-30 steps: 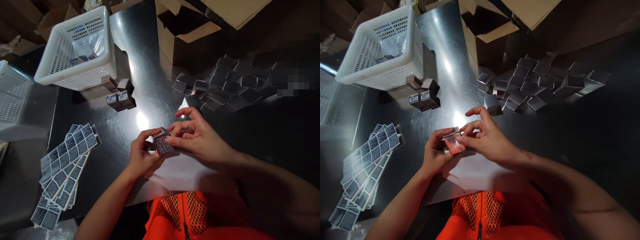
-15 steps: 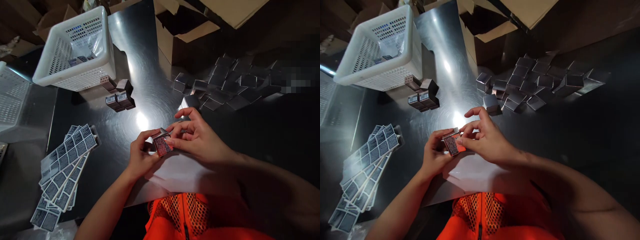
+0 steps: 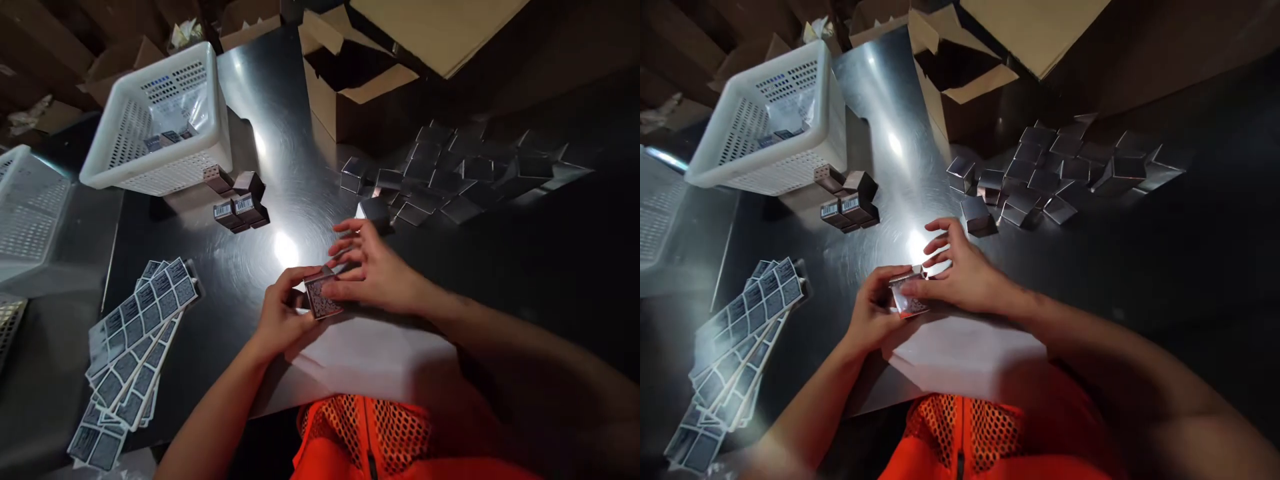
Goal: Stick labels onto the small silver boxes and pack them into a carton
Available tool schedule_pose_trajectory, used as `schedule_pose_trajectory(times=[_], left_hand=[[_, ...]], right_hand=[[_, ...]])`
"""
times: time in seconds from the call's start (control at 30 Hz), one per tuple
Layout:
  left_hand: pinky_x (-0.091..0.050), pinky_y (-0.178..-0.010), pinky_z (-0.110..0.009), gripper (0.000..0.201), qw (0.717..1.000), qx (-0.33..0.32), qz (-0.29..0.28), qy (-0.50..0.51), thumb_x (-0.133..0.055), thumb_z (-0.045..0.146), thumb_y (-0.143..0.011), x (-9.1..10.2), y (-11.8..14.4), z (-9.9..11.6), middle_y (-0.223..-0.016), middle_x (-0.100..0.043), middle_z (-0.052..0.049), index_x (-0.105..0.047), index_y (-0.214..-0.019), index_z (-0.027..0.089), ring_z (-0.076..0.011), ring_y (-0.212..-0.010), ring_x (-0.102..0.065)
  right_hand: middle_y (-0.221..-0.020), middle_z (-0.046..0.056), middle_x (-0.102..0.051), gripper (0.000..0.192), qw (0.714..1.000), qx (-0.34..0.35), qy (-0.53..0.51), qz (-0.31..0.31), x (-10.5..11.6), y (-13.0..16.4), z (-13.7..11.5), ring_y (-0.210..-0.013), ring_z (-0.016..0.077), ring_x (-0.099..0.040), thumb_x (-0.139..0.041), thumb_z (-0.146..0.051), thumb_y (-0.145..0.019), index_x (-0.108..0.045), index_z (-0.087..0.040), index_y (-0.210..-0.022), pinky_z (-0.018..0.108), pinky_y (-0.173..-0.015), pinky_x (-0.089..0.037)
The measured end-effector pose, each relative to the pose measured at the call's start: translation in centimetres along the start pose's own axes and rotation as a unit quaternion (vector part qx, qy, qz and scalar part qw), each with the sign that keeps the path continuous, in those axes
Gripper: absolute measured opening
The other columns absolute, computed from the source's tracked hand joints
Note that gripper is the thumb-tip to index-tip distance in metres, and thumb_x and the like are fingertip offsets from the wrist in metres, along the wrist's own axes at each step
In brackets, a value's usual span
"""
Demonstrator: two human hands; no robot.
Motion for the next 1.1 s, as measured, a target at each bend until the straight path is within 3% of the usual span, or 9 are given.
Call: schedule_pose_trajectory(times=[0.13, 0.27, 0.43, 0.53, 0.67, 0.77, 0.97, 1.03, 1.1], left_hand=[[-0.051, -0.052, -0.019, 0.055, 0.998, 0.024, -0.029, -0.047, -0.089, 0.028, -0.064, -0.2, 0.3, -0.4, -0.109, -0.075, -0.005, -0.070, -0.115, 0.025, -0.0110, -0.066, -0.067], [-0.040, -0.048, -0.019, 0.076, 0.984, 0.055, 0.055, -0.160, -0.087, 0.032, -0.067, 2.4, 0.2, -0.8, -0.123, -0.070, -0.005, -0.057, -0.138, 0.030, -0.0029, -0.051, -0.048], [-0.041, -0.054, -0.022, 0.046, 0.964, 0.077, 0.235, -0.098, -0.076, 0.041, -0.078, 7.3, -0.3, -1.2, -0.095, -0.069, -0.002, -0.063, -0.118, 0.021, -0.0102, -0.063, -0.058], [-0.045, -0.066, -0.023, 0.034, 0.952, 0.045, 0.283, -0.103, -0.068, 0.036, -0.082, 8.9, -0.5, -1.3, -0.085, -0.065, 0.000, -0.064, -0.112, 0.020, -0.0138, -0.077, -0.064], [-0.046, -0.075, -0.028, 0.034, 0.953, 0.039, 0.275, -0.125, -0.056, 0.041, -0.091, 9.3, -1.2, -1.5, -0.083, -0.066, -0.001, -0.062, -0.116, 0.019, -0.0162, -0.080, -0.064], [-0.044, -0.067, -0.029, 0.039, 0.964, 0.061, 0.209, -0.150, -0.053, 0.047, -0.092, 8.7, -1.9, -0.6, -0.071, -0.065, 0.000, -0.068, -0.115, 0.019, -0.0173, -0.069, -0.061], [-0.028, -0.045, -0.026, 0.011, 0.978, 0.117, 0.029, -0.170, -0.076, 0.026, -0.061, 10.2, 3.9, 3.7, -0.043, -0.052, 0.002, -0.070, -0.054, 0.021, -0.0122, -0.042, -0.044], [-0.033, -0.045, -0.026, 0.028, 0.980, 0.109, 0.066, -0.152, -0.076, 0.042, -0.066, 13.0, 9.3, 5.0, -0.045, -0.053, 0.000, -0.065, -0.051, 0.020, -0.0136, -0.045, -0.048], [-0.041, -0.048, -0.026, 0.043, 0.959, 0.111, 0.212, -0.151, -0.069, 0.058, -0.078, 17.4, 15.6, 5.7, -0.054, -0.057, -0.001, -0.065, -0.061, 0.019, -0.0139, -0.050, -0.052]], right_hand=[[-0.109, 0.003, -0.061, 0.086, 0.993, -0.054, -0.031, -0.102, -0.9, -0.9, 1.1, -0.077, 0.0110, -0.064, -0.091, -0.036, -0.064, -0.045, -0.025, -0.135, 0.029, -0.068, -0.060], [-0.110, 0.005, -0.065, 0.065, 0.984, 0.119, 0.133, -0.018, 0.8, -1.7, -1.0, -0.098, 0.0184, -0.066, -0.088, -0.033, -0.069, -0.060, -0.022, -0.127, 0.038, -0.088, -0.058], [-0.131, 0.014, -0.064, 0.021, 0.781, 0.223, 0.541, 0.218, 4.4, -1.0, -3.8, -0.129, 0.0370, -0.046, -0.073, -0.021, -0.087, -0.074, -0.021, -0.108, 0.061, -0.105, -0.037], [-0.143, 0.016, -0.055, 0.032, 0.742, 0.193, 0.553, 0.327, 6.2, -0.7, -4.6, -0.129, 0.0416, -0.043, -0.073, -0.023, -0.086, -0.072, -0.021, -0.118, 0.062, -0.103, -0.037], [-0.138, 0.015, -0.060, 0.069, 0.828, 0.260, 0.482, 0.119, 2.2, -1.8, -3.7, -0.129, 0.0347, -0.052, -0.076, -0.052, -0.083, -0.055, -0.020, -0.141, 0.055, -0.110, -0.040], [-0.140, 0.016, -0.059, 0.093, 0.833, 0.254, 0.488, -0.062, -1.5, -1.5, -1.1, -0.130, 0.0341, -0.055, -0.077, -0.063, -0.077, -0.043, -0.019, -0.150, 0.056, -0.112, -0.040], [-0.136, 0.018, -0.060, 0.072, 0.784, 0.331, 0.524, -0.040, -1.1, -0.8, 1.2, -0.131, 0.0379, -0.055, -0.066, -0.060, -0.087, -0.049, -0.021, -0.144, 0.059, -0.107, -0.043], [-0.137, 0.017, -0.060, 0.067, 0.772, 0.361, 0.522, -0.032, -0.8, -0.6, 0.9, -0.130, 0.0376, -0.056, -0.064, -0.060, -0.089, -0.048, -0.024, -0.144, 0.057, -0.105, -0.046], [-0.135, 0.017, -0.060, 0.062, 0.760, 0.388, 0.521, -0.024, -1.0, 0.0, 0.1, -0.128, 0.0385, -0.057, -0.062, -0.059, -0.091, -0.047, -0.027, -0.142, 0.056, -0.102, -0.048]])
Point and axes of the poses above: each hand's wrist, its own y-axis away from the middle knuckle, its own x-axis out of the back of the hand, z = x × y, the point moved 7 cm from there along -y, towards the middle knuckle
